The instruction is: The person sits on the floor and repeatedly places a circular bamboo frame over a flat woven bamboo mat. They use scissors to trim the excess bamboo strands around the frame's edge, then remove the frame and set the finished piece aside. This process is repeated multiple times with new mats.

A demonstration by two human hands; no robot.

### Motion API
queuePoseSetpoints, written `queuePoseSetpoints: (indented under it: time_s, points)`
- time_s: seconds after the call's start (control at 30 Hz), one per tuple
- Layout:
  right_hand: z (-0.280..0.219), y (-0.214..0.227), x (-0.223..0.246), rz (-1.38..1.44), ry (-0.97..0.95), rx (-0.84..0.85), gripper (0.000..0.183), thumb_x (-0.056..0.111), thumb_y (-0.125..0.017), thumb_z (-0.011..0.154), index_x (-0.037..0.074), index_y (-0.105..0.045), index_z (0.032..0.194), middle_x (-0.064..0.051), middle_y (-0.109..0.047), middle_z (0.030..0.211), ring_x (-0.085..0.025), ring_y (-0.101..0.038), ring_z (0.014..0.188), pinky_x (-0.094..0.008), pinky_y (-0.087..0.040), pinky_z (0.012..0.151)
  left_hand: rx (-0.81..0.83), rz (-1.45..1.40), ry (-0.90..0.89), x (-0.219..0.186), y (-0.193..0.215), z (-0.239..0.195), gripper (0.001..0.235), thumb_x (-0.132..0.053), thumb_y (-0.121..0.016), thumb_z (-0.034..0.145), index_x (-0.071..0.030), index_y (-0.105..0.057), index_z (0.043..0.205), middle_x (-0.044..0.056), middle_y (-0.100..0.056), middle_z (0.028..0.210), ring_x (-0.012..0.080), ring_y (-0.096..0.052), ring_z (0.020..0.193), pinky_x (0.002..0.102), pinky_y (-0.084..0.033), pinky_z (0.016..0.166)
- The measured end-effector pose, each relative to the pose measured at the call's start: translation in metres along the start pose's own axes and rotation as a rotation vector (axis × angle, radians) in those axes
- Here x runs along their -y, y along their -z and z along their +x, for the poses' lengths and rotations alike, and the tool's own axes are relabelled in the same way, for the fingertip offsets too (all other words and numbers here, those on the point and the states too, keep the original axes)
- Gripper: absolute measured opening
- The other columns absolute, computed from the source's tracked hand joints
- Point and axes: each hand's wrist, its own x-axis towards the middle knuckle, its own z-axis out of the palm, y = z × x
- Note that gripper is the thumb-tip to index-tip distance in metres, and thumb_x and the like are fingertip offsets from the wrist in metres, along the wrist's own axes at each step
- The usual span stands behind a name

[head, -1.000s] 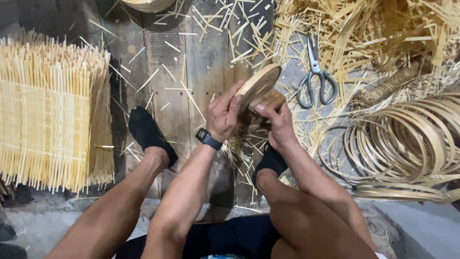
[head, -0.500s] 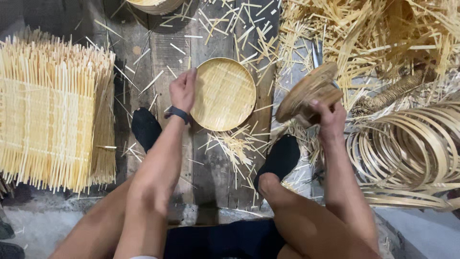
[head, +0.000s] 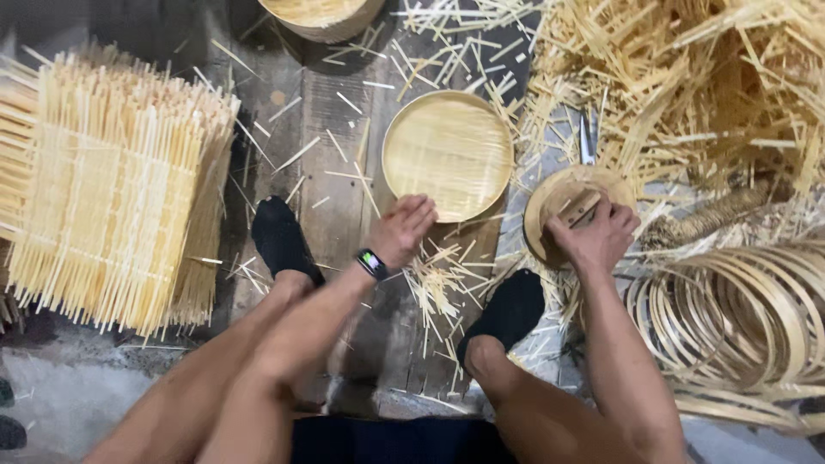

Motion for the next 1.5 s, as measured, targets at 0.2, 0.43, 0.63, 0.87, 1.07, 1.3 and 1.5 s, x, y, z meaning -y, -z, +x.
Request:
queuePoseSetpoints:
  time_s: [0.2,0.43,0.63,0.87,1.07,1.3,1.5]
  points:
    - [-0.006,-0.009,-0.010,-0.028,0.065,-0.041,0.102,0.068,-0.082,0.064,0.006,-0.061,0.142,-0.024,-0.052,0.131,-0.045,-0.042,0.127,-0.058,-0.040,0.104,-0.217,0.046,0.089,0.157,0.066,0.078,0.047,0.009,-0.061,0.084,-0.007,-0.066,0.129,0.013,-0.069,0.128,0.0329,-0.065,0.124,0.047,-0.048,0.112]
    - [-0.001,-0.009,-0.012,-0.130,0.060,0.012,0.104,0.072,-0.081,0.063,0.006,-0.060,0.141,-0.024,-0.051,0.134,-0.044,-0.042,0.127,-0.055,-0.039,0.108,-0.290,0.091,0.269,0.254,0.088,0.142,0.033,0.007,-0.058,0.088,-0.004,-0.075,0.115,0.015,-0.073,0.124,0.0328,-0.064,0.122,0.045,-0.048,0.111]
    - [0.000,-0.008,-0.017,-0.155,0.072,0.079,0.108,0.071,-0.080,0.063,0.007,-0.056,0.147,-0.024,-0.050,0.134,-0.043,-0.041,0.126,-0.055,-0.039,0.107,-0.247,0.063,0.324,0.265,0.068,0.139,0.035,0.008,-0.060,0.084,-0.004,-0.074,0.114,0.014,-0.073,0.123,0.0328,-0.065,0.121,0.042,-0.051,0.107]
    - [0.002,-0.008,-0.016,-0.154,0.063,0.113,0.108,0.071,-0.079,0.065,0.007,-0.055,0.148,-0.026,-0.048,0.133,-0.043,-0.039,0.127,-0.057,-0.039,0.105,-0.227,0.033,0.340,0.265,0.064,0.135,0.038,0.009,-0.062,0.076,-0.004,-0.073,0.110,0.014,-0.074,0.117,0.0340,-0.065,0.118,0.042,-0.050,0.105]
    - [0.012,0.021,0.000,0.049,-0.085,0.226,0.082,0.065,-0.079,0.068,0.002,-0.064,0.119,-0.021,-0.059,0.113,-0.040,-0.055,0.113,-0.054,-0.044,0.108,-0.196,0.135,0.344,0.267,0.062,0.140,0.050,0.011,-0.059,0.079,-0.005,-0.068,0.125,0.017,-0.070,0.130,0.0343,-0.060,0.129,0.046,-0.041,0.115]
    - [-0.024,0.077,0.042,1.787,-0.047,0.525,0.072,0.042,-0.068,0.086,0.006,-0.053,0.147,-0.010,-0.058,0.140,-0.029,-0.057,0.131,-0.049,-0.042,0.117,0.073,-0.418,0.955,0.089,0.037,0.111,0.053,-0.035,-0.066,0.091,-0.007,-0.060,0.135,0.023,-0.071,0.085,0.0400,-0.069,0.081,0.050,-0.054,0.077]
    - [-0.038,0.045,0.089,1.905,-0.161,0.647,0.059,0.043,-0.043,0.103,-0.002,-0.055,0.141,-0.014,-0.066,0.139,-0.024,-0.067,0.126,-0.035,-0.056,0.106,-0.404,-1.421,1.166,-0.007,-0.046,0.054,0.052,-0.034,-0.067,0.097,-0.008,-0.060,0.141,0.012,-0.073,0.121,0.0191,-0.066,0.109,0.033,-0.052,0.095]
